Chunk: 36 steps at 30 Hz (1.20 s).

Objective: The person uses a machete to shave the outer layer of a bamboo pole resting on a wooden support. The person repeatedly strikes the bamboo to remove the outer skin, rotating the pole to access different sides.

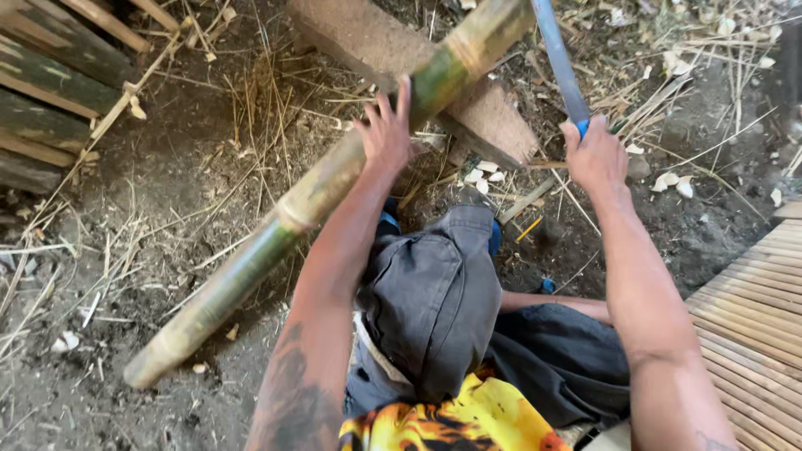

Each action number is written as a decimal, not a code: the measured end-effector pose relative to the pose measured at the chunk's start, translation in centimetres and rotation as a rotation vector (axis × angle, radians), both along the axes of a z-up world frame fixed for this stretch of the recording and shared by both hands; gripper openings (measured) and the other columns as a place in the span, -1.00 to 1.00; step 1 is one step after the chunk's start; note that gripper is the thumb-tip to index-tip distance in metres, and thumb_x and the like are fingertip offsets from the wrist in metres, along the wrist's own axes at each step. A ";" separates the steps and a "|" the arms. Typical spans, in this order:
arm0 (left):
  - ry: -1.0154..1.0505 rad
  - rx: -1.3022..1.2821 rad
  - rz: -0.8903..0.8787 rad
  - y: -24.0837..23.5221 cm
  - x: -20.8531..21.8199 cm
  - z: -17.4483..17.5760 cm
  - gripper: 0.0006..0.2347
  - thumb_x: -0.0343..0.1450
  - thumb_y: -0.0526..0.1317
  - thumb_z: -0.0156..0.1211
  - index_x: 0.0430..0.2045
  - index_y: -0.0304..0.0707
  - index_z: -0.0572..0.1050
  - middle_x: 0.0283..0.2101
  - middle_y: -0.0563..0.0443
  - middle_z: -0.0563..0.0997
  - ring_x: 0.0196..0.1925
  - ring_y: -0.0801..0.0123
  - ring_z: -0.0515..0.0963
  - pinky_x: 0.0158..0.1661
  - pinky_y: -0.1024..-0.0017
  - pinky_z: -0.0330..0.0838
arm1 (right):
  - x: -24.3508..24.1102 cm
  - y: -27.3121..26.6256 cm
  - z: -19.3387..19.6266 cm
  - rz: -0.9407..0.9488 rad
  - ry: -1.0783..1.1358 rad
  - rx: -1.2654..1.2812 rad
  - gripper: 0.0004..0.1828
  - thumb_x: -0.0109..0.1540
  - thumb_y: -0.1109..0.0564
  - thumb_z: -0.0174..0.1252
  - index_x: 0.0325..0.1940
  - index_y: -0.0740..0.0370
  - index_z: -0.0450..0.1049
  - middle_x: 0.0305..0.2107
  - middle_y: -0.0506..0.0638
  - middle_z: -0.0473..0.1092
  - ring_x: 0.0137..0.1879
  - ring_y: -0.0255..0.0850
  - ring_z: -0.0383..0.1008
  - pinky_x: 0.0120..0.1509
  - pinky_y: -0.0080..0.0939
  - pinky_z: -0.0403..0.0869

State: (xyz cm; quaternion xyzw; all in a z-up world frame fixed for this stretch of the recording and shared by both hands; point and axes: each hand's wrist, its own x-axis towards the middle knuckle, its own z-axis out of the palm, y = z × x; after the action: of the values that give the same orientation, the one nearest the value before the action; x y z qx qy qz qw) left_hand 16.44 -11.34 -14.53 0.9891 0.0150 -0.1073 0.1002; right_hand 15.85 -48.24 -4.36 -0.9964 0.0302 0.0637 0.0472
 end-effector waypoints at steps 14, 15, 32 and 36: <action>0.227 -0.323 0.108 9.1 -11.5 4.4 -0.13 0.38 0.17 0.38 0.46 -0.02 -0.12 0.43 -0.48 0.13 0.34 -0.47 0.25 0.17 -0.40 0.22 | 0.1 4.0 1.8 -0.038 0.005 0.121 -0.41 0.39 -0.28 0.10 0.05 0.36 0.29 -0.34 0.41 0.50 -0.15 0.39 0.53 -0.02 0.36 0.43; 0.265 -0.338 0.112 10.8 -14.0 4.9 -0.08 0.31 0.15 0.41 0.47 -0.01 -0.13 0.42 -0.43 0.16 0.34 -0.37 0.29 0.24 -0.32 0.21 | 0.1 4.2 1.7 -0.042 0.026 0.132 -0.40 0.36 -0.27 0.13 0.05 0.37 0.28 -0.33 0.41 0.50 -0.15 0.38 0.54 -0.02 0.34 0.44; 0.156 -0.160 0.056 9.0 -15.5 5.6 0.12 0.09 0.28 0.51 0.47 0.08 -0.18 0.39 -0.41 0.20 0.34 -0.32 0.30 0.23 -0.25 0.23 | -3.2 6.6 0.1 0.190 0.095 0.043 -0.53 0.38 -0.14 0.07 0.06 0.33 0.26 -0.15 0.43 0.47 -0.06 0.43 0.50 0.01 0.39 0.44; 0.227 -0.188 0.161 8.6 -14.6 3.3 0.08 0.14 0.19 0.52 0.47 -0.01 -0.15 0.32 -0.44 0.28 0.30 -0.24 0.36 0.22 -0.20 0.28 | -2.7 6.3 2.3 0.141 0.107 -0.019 -0.51 0.38 -0.17 0.03 0.07 0.34 0.26 -0.14 0.44 0.47 -0.07 0.44 0.51 0.01 0.40 0.44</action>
State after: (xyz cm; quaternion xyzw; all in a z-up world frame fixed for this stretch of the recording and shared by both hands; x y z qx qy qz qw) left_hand 1.87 -2.74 -11.23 0.9524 0.0955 -0.2107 0.1983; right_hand 13.17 -41.91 -2.08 -0.9916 -0.0370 0.1197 0.0315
